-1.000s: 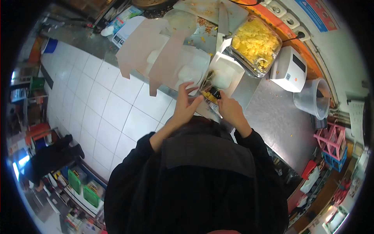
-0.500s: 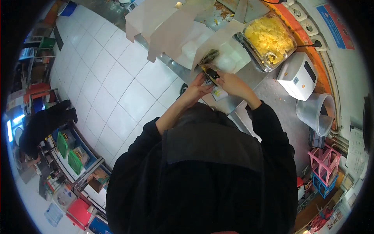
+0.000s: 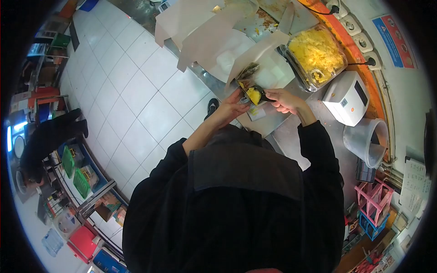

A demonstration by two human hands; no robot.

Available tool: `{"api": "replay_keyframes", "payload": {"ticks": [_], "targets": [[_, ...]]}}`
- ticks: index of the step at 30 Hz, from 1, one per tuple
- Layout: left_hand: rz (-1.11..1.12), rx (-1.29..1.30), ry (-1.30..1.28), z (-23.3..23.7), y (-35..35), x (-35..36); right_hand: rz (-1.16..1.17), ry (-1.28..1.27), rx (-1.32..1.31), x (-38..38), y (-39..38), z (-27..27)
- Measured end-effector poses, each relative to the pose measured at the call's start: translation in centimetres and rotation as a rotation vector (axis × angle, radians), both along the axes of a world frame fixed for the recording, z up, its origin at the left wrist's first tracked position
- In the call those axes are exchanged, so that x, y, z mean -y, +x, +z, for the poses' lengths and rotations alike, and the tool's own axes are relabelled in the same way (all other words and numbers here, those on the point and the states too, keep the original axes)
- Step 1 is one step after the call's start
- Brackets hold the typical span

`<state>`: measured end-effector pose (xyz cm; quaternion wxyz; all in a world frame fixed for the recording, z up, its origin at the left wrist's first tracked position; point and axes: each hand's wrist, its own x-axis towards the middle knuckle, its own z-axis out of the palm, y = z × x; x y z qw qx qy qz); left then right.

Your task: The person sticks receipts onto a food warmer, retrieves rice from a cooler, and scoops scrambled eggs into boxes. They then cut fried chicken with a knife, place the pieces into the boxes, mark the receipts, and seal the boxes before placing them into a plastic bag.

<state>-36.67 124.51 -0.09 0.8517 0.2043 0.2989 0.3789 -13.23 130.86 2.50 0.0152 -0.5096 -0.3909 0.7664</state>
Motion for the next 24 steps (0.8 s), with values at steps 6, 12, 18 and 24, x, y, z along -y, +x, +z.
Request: {"api": "replay_keyframes", "payload": {"ticks": [6,12,18,24], "targets": [[-0.061,-0.005,0.006,-1.4,-1.0,0.3,-0.024,-0.022,0.016,-0.5,0.9,1.0],[-0.167,-0.1,0.03,-2.3,-2.8,1.0,-0.168,0.059,0.03,0.6,2.0,1.8],[-0.217,-0.17,0.053,-1.5,-4.9,1.3,-0.37,-0.185,-0.226,0.6,4.9,1.6],[0.011,-0.397,0.117,-1.9,-7.1,0.8,-0.351,-0.112,-0.316,-2.3,4.4,7.9]]}}
